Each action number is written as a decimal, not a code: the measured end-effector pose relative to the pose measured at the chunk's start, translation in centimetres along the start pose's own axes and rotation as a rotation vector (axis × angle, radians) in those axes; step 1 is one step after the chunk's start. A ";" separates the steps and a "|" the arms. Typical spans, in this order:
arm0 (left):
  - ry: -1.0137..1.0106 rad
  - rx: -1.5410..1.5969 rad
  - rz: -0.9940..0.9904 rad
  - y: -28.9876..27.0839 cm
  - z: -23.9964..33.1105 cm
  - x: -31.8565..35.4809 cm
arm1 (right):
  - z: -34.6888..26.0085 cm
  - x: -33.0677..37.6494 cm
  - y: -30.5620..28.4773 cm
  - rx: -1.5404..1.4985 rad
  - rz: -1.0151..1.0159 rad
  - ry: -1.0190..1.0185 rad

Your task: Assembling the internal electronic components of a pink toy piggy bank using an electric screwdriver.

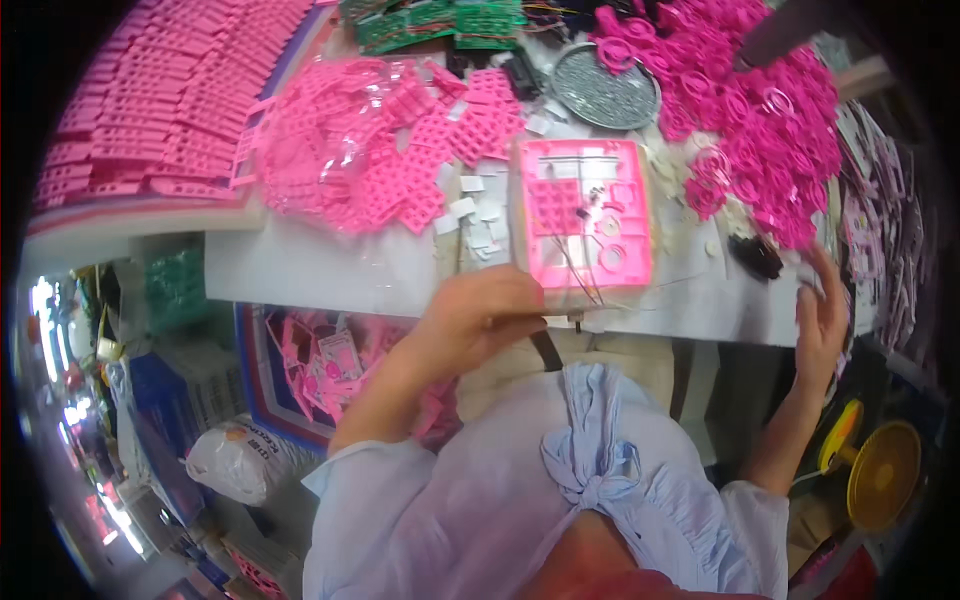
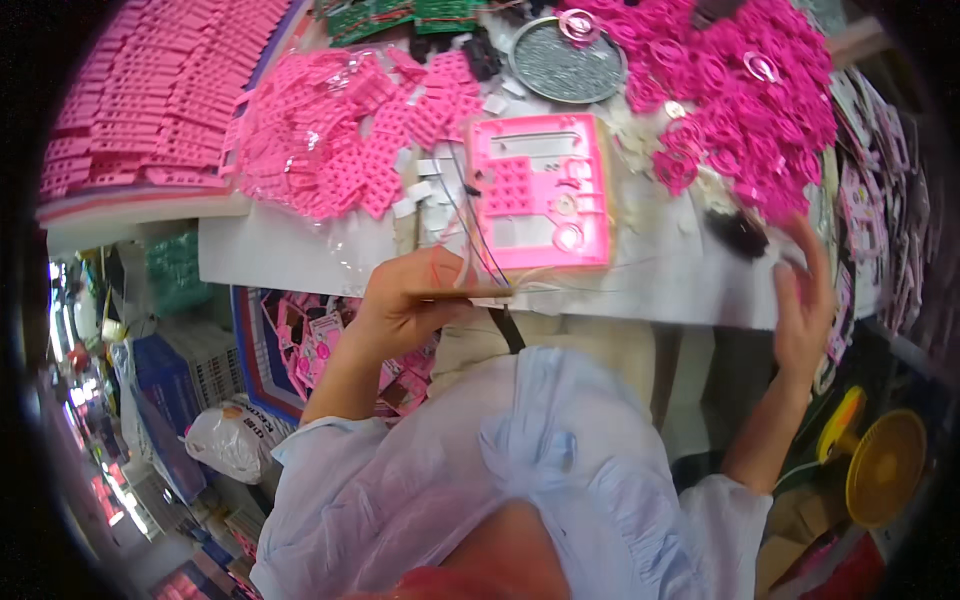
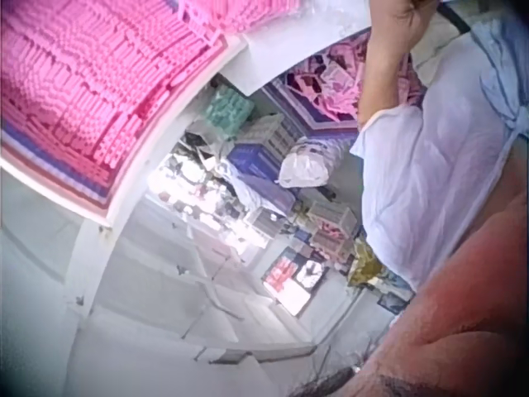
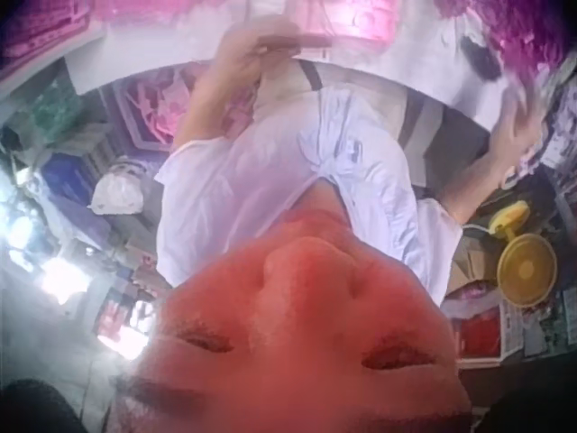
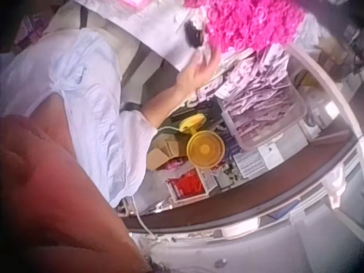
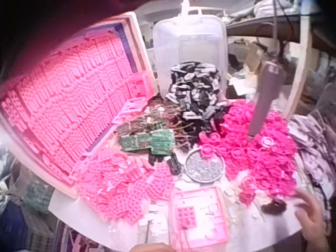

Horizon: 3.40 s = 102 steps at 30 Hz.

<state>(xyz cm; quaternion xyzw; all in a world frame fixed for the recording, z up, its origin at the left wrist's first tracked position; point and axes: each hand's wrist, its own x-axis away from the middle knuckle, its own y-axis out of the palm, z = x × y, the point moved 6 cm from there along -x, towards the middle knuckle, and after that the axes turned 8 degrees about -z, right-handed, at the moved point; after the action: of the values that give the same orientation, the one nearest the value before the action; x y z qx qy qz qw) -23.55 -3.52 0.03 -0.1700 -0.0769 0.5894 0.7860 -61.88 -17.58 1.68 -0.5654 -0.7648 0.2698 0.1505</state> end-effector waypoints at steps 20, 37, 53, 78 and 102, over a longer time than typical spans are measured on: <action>-0.465 1.110 0.030 6.8 -4.7 3.3 | -7.9 -9.1 22.7 -0.416 -0.880 -0.001; 0.033 -0.770 0.060 0.8 -2.5 -2.4 | -12.9 -10.4 23.3 0.701 -0.561 -0.360; -0.094 -0.940 -0.272 1.2 -2.6 -4.0 | -12.6 -11.0 12.6 -0.085 -0.313 -0.835; 0.094 -1.275 -0.024 -3.7 -9.7 -28.8 | -11.8 -17.4 14.3 -0.847 -0.229 -0.416; 0.050 -0.738 0.206 0.9 -3.7 -4.2 | -11.9 -12.3 21.5 -0.962 -0.459 -0.496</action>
<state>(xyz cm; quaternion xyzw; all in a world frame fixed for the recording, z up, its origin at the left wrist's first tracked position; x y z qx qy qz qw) -24.39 -7.92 -3.36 -0.4625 -0.2472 0.5939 0.6102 -34.76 -21.73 -0.30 -0.3101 -0.9165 -0.0229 -0.2517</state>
